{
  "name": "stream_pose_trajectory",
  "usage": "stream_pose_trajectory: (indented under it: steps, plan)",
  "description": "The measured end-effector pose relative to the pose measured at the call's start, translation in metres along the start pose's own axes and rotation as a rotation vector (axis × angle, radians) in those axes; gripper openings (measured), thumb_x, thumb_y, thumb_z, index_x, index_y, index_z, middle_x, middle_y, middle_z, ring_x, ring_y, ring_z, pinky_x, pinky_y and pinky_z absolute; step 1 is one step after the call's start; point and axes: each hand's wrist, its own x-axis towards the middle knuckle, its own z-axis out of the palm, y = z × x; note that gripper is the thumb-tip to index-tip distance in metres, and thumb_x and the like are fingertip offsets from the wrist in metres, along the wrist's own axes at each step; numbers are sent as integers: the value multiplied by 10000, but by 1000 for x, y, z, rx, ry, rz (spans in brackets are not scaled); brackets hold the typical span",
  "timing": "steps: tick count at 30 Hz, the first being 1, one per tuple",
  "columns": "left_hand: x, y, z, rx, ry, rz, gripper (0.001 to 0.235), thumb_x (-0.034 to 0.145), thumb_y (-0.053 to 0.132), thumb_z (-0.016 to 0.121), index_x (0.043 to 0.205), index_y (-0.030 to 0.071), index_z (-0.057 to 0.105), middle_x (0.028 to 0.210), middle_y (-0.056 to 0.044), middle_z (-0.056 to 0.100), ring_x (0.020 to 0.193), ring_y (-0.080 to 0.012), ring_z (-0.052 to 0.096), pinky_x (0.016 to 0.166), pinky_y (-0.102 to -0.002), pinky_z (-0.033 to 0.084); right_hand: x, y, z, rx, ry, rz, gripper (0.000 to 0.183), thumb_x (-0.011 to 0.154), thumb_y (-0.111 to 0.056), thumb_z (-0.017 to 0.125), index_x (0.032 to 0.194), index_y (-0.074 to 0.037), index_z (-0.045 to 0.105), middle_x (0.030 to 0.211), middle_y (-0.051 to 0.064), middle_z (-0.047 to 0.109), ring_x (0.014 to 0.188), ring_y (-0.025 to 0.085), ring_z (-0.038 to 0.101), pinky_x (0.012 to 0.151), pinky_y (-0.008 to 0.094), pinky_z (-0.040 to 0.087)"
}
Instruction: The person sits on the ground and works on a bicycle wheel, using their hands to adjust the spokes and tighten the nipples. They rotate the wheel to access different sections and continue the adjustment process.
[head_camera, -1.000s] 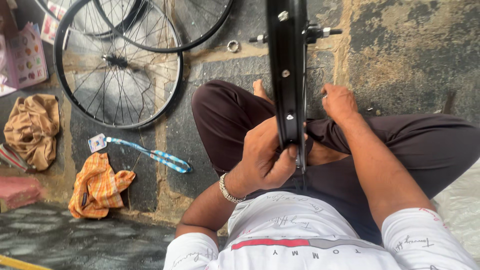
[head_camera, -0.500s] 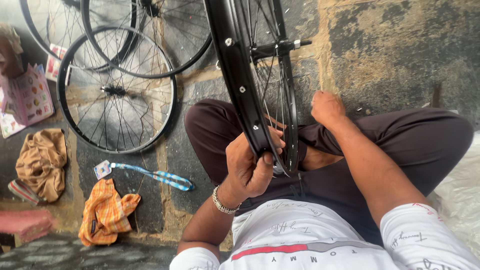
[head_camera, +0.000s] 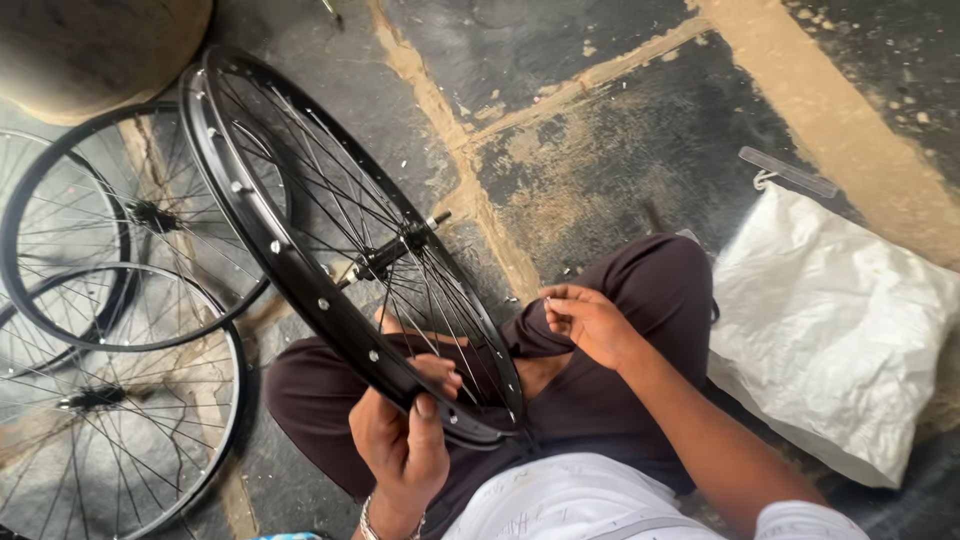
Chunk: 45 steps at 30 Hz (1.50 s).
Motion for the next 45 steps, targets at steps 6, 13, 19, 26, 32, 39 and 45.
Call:
stream_pose_trajectory:
  steps: [6,13,19,26,32,39,45]
  plan:
    - [-3,7,3,-137,-67,-192,237,1050,70,498,1155,-78,651,1021,-163,770,942,-143,741,827,-246,571,-39,-4,22,-77,55,-53,138,967,-14,637,1099,16,663,972,105,718,823,165,680,748,277,553]
    - [-20,-12,9,-799,-146,-266,245,1145,160,455,1210,-55,556,1187,-171,708,1118,-209,708,1017,-296,562,-72,-36,83,-180,-38,-142,165,1020,-66,634,1170,-13,677,1051,94,714,885,142,686,816,263,565]
    - [-15,-26,8,-937,-198,-317,188,1173,126,479,1252,-29,551,1114,-181,715,1057,-244,733,920,-377,638,-101,-51,130,-102,-168,-221,159,1054,-111,673,1158,11,672,968,52,661,837,107,614,795,244,528]
    - [-15,-35,5,-981,-201,-272,179,1148,160,514,1256,21,544,1083,-138,719,1046,-202,745,931,-347,621,-132,-65,176,-497,-202,-501,140,990,-120,766,1081,-31,705,948,4,642,817,57,532,784,189,452]
    - [-14,-39,6,-832,-154,-274,210,1140,168,567,1259,-5,567,1065,-12,654,986,-47,633,894,-223,523,-149,-83,216,-1544,-76,-1251,200,910,-163,897,1021,-73,757,830,6,566,683,94,508,553,246,391]
    - [-17,-43,5,-819,-161,-248,199,1157,176,576,1258,4,577,982,0,656,869,1,590,754,-164,491,-157,-98,248,-1822,-119,-1399,215,842,-174,921,955,-84,762,740,9,500,664,192,508,589,350,401]
    - [-17,-42,7,-877,-161,-302,217,1131,190,567,1280,32,573,914,25,629,739,17,546,561,-183,512,-162,-104,270,-1939,-183,-1447,169,811,-137,913,894,-83,777,718,9,490,647,186,498,545,342,394]
